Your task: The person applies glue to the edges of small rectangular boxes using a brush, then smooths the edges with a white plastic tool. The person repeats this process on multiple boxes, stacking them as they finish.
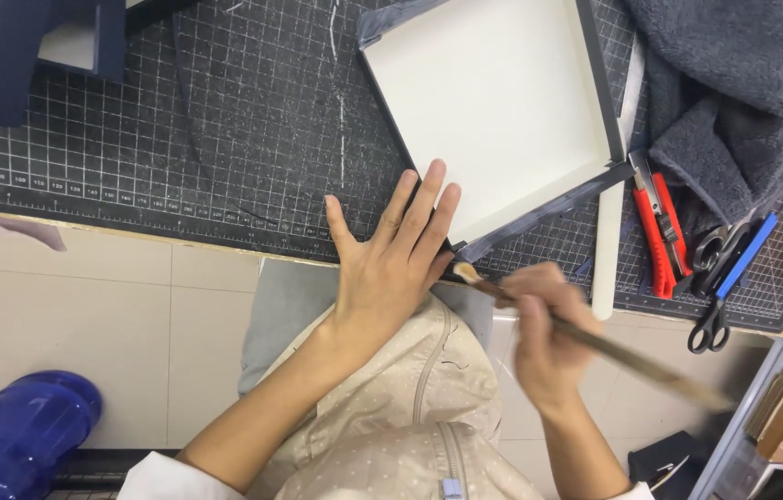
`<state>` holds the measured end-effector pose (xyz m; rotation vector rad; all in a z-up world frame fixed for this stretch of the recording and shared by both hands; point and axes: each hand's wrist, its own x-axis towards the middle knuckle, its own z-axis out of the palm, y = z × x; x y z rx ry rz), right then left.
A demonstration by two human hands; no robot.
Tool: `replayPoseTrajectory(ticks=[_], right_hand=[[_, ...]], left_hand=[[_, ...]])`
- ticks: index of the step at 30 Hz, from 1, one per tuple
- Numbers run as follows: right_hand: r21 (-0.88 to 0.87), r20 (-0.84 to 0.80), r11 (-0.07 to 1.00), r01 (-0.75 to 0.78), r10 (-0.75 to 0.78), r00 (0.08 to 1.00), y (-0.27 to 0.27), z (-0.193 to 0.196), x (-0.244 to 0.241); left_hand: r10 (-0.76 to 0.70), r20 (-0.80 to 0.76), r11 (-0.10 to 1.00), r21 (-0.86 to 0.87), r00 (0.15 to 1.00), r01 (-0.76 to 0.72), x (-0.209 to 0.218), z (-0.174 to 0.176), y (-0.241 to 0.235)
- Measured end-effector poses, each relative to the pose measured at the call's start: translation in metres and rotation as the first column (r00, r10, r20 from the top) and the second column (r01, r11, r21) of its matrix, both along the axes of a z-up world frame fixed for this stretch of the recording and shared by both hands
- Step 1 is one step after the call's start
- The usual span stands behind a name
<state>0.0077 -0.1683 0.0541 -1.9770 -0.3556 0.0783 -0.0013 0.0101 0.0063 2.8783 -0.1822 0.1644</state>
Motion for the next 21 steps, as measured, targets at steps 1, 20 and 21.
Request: replayPoseTrajectory(ticks=[1, 20, 21], right_hand=[[0.047, 0.07, 0.992, 0.117, -0.12, 0.99, -0.003, 0.004, 0.006], [0.098, -0.075, 0.995, 0.021, -0.013, 0.997, -0.007, -0.02, -0.02], [0.096, -0.079, 0.995, 0.025, -0.018, 0.997, -0.01, -0.013, -0.003]], left_hand=[[-0.005, -0.021, 1.0, -0.013, 1.0, 0.005, 0.0, 0.001, 0.0], [-0.062, -0.124, 0.998, -0.027, 0.99, 0.059, 0.001, 0.007, 0.006], [-0.066, -0.128, 0.998, -0.028, 0.99, 0.063, 0.002, 0.006, 0.005]])
